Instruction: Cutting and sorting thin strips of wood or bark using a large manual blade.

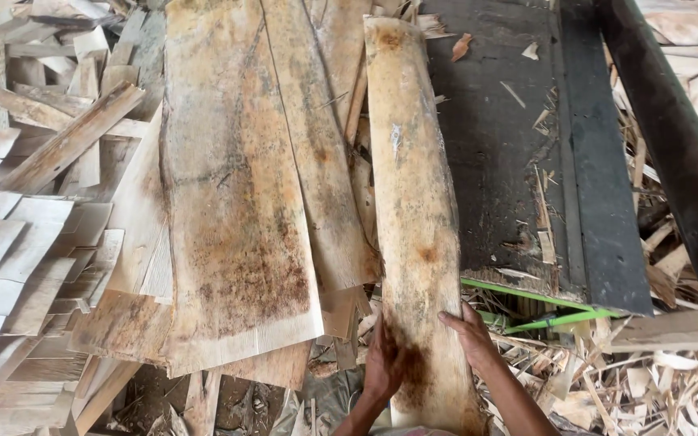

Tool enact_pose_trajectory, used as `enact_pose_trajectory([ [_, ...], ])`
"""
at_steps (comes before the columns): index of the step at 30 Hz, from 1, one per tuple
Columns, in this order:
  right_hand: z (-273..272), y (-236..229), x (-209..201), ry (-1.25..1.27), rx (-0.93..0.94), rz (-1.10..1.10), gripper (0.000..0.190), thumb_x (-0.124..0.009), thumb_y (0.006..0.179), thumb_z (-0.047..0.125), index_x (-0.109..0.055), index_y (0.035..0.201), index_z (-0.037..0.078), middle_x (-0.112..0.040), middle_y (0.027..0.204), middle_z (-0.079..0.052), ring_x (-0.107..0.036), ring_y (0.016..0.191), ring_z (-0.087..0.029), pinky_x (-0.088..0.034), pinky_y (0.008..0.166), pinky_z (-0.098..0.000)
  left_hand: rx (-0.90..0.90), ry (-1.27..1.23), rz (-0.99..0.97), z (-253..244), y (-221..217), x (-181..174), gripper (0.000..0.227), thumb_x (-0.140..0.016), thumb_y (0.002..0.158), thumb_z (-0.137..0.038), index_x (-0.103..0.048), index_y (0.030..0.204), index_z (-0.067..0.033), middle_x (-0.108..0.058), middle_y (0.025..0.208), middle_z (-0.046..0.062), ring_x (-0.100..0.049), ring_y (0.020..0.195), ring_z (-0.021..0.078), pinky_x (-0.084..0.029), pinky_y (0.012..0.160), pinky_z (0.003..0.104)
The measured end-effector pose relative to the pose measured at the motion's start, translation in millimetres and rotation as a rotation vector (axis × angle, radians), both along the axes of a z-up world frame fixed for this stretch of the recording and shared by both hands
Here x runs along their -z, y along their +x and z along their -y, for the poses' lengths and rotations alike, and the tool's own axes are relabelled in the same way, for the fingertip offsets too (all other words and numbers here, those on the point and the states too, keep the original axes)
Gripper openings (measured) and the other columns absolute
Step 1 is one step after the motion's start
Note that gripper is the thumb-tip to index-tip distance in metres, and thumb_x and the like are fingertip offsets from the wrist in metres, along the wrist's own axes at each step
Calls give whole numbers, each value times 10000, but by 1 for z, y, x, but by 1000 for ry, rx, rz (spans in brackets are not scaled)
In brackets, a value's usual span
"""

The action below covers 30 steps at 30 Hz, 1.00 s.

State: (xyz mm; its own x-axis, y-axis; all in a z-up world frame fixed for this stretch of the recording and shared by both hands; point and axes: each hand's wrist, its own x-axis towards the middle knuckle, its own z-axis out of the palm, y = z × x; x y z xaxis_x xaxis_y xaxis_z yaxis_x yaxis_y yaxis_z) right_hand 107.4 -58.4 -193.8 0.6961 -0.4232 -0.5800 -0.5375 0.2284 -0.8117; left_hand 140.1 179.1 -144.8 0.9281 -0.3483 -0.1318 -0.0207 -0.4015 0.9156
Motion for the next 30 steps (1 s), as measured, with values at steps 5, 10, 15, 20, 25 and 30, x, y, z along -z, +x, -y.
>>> enact_pose_trajectory([
  [5,1,-19,-15,-177,-74,94,1106,-822,780,433,-216,1598,0,-286,1628,-228,-364,1473,-329,-328,1204,-551,-47,-538,-910,-11,-25,59,569,-825,899,-265,-612,1326,43,-687,786,60,-582,614,148,-554,600,314],
  [10,0,-44,-112,-321,-162,-4,1002,-678,755,601,-477,1522,-13,-637,1461,-279,-630,1334,-378,-511,1115,-502,18,-565,-726,13,-26,-43,378,-791,801,-190,-654,1152,-173,-553,524,20,-437,406,152,-377,397,322],
  [15,86,-77,-88,-389,-1,76,1087,-741,850,569,-219,1592,-29,-315,1612,-255,-323,1505,-365,-300,1217,-530,206,-704,-598,83,-31,9,325,-830,920,-170,-636,1136,-23,-587,654,-13,-435,509,94,-373,454,281],
  [20,182,-106,-83,-134,151,121,1120,-743,819,465,-82,1614,35,-515,1543,-167,-356,1516,-310,-182,1268,-532,253,-756,-815,162,-74,-50,445,-768,861,-150,-620,1270,-55,-791,962,-12,-729,821,119,-619,719,293],
  [25,309,-146,71,-134,103,25,775,-796,881,329,-552,1497,-73,-604,1550,-160,-409,1523,-278,-195,1250,-574,397,-198,-471,230,-142,136,466,-765,1026,-248,-601,1265,116,-622,891,127,-575,789,177,-522,662,298],
  [30,308,-181,20,-148,180,-76,916,-780,867,200,-231,1581,36,-645,1351,-199,-642,1265,-311,-477,1127,-468,183,-453,-602,282,-177,79,401,-527,950,-86,-583,1344,-42,-760,1069,38,-722,893,141,-630,753,291],
])
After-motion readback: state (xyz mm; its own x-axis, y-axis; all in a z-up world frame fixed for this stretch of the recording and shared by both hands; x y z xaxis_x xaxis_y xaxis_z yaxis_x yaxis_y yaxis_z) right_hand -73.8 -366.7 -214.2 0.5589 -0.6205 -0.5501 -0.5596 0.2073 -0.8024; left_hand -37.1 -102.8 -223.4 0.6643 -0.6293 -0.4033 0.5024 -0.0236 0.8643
